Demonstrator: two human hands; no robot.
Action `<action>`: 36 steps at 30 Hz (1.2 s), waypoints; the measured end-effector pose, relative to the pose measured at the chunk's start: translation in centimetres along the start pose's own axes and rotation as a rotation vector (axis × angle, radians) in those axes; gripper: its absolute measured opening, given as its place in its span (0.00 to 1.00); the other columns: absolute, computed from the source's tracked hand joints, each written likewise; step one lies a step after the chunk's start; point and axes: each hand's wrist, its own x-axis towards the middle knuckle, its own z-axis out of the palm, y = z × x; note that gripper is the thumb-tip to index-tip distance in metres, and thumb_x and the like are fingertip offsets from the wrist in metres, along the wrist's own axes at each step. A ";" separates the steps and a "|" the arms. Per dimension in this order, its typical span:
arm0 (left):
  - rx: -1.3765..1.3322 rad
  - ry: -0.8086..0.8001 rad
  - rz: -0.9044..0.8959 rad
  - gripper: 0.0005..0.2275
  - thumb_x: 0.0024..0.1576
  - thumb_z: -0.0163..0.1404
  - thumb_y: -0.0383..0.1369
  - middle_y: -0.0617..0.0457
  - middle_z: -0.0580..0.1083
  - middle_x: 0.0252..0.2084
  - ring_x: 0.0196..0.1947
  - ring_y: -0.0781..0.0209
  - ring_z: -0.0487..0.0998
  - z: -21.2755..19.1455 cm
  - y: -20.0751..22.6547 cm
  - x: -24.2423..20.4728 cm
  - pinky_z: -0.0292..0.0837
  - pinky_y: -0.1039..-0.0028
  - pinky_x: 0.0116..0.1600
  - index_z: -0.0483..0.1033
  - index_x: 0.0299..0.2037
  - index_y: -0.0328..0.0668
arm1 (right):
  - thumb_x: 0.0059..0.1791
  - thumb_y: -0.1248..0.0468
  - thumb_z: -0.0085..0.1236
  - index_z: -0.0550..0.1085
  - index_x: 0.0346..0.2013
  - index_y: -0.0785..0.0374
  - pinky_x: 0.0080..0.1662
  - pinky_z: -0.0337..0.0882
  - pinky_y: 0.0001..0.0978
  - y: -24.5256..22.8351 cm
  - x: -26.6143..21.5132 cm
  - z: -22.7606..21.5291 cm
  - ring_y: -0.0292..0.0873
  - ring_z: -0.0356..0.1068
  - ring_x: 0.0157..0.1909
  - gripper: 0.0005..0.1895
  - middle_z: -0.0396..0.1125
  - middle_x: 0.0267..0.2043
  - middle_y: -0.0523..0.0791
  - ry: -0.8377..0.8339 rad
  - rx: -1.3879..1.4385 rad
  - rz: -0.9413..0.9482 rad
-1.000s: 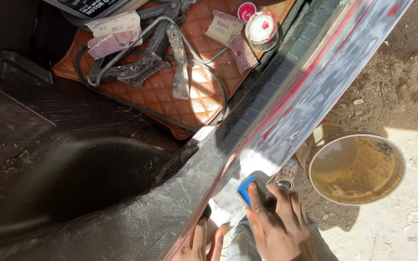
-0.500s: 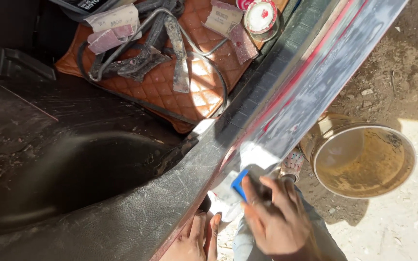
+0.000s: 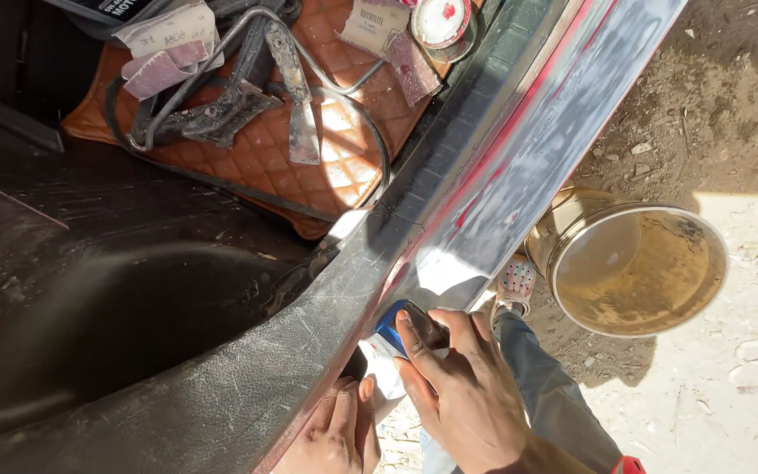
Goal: Wet-sanding a car bumper with a sanding block and water to prepare the surface for painting
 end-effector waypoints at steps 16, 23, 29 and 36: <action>0.106 -0.027 0.150 0.13 0.73 0.46 0.37 0.57 0.76 0.37 0.30 0.59 0.76 -0.3 -0.7 -0.3 0.69 0.67 0.36 0.74 0.34 0.50 | 0.52 0.50 0.68 0.72 0.76 0.41 0.54 0.77 0.49 -0.7 -3.0 -0.5 0.56 0.71 0.53 0.36 0.68 0.62 0.49 0.055 -0.143 0.029; 0.055 -0.001 0.243 0.15 0.72 0.49 0.30 0.56 0.66 0.26 0.27 0.60 0.71 -1.2 -0.5 0.6 0.66 0.67 0.32 0.69 0.28 0.50 | 0.51 0.50 0.69 0.62 0.82 0.34 0.51 0.77 0.54 -0.3 -3.2 -0.4 0.58 0.66 0.57 0.46 0.65 0.67 0.47 -0.114 -0.111 0.074; -0.007 0.020 -0.047 0.12 0.71 0.50 0.39 0.59 0.77 0.31 0.29 0.59 0.76 0.4 0.1 -1.5 0.72 0.68 0.39 0.77 0.34 0.51 | 0.52 0.59 0.67 0.76 0.70 0.54 0.55 0.74 0.54 -1.7 2.4 -1.5 0.57 0.67 0.53 0.29 0.68 0.55 0.49 -0.109 0.074 0.010; -0.015 0.021 0.020 0.12 0.70 0.51 0.38 0.58 0.78 0.33 0.25 0.62 0.73 0.4 -0.2 -1.2 0.67 0.70 0.31 0.76 0.33 0.52 | 0.50 0.54 0.69 0.65 0.80 0.36 0.51 0.77 0.53 -1.0 -1.5 -1.8 0.54 0.68 0.55 0.43 0.67 0.64 0.44 -0.184 0.001 0.080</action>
